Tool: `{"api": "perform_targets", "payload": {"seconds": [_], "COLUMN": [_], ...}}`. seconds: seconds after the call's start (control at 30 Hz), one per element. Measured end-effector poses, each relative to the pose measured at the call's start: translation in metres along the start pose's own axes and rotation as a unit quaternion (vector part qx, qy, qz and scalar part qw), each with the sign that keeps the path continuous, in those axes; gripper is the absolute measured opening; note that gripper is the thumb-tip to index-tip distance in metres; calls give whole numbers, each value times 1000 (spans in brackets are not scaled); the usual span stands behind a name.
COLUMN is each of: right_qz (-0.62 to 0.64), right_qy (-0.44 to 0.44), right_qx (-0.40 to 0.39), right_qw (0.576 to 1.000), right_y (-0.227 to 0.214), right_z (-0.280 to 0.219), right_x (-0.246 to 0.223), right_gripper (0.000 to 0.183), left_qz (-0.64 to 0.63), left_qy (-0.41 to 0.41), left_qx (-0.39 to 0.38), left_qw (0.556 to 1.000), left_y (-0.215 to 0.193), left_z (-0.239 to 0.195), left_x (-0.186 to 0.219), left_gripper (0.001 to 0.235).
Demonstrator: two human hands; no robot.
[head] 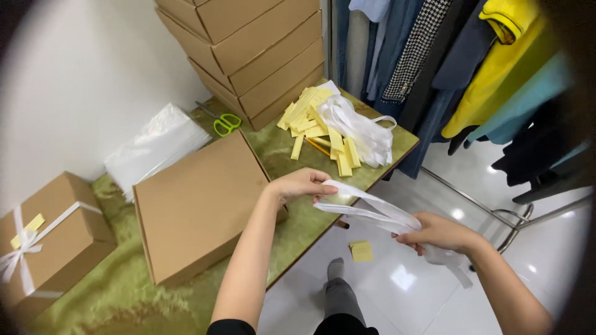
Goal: The person places a plastic bag into a cardboard box, closes the box, and stacks it with other boxes. They then untie a ribbon from a box, remove a yellow shirt from a plastic bag, and hang the shirt on a clothing rack. Finally, they place another plastic bag into a cardboard box.
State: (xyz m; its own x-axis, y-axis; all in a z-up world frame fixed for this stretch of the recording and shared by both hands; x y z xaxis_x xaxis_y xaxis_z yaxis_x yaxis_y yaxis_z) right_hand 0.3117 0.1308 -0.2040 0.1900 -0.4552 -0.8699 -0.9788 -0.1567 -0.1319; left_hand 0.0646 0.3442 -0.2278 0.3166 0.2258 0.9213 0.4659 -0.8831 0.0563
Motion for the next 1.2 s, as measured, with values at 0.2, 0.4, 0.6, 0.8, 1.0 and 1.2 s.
{"api": "perform_targets", "payload": {"seconds": [0.2,0.4,0.6,0.8,1.0,1.2], "right_qz": [-177,-319,-391,-448,-438,-464], "right_qy": [10,93,157,152,177,163], "right_qx": [91,228,193,208,209,211], "right_qw": [980,915,886,856,856,845], "right_y": [-68,-122,-144,-124,-128,-125], "right_z": [127,255,333,322,328,334], "right_x": [-37,-46,13,-9,-1,1], "right_gripper": [14,55,69,74,111,98], "left_qz": [96,119,120,258,222,173], "left_qy": [37,38,28,35,20,58], "left_qx": [9,253,291,285,293,429], "left_qw": [995,959,949,922,930,884], "left_y": [-134,-239,-279,-239,-224,-203], "left_z": [120,258,355,332,314,279], "left_x": [6,30,-16,-4,8,12], "left_gripper": [70,38,62,66,54,43]}}
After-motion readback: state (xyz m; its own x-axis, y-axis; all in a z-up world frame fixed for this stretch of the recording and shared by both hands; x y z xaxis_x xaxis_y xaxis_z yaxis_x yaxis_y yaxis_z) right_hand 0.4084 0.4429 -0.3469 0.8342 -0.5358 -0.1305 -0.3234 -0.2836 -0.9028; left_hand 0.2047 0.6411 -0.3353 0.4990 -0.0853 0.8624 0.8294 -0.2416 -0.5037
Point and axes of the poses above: each hand's wrist, its own z-axis towards the middle knuckle, its own y-axis out of the palm, x = y × z, the point moved 4 cm from there along z, towards the middle knuckle, and after that the axes turned 4 degrees about -y, right-handed, at the moved point
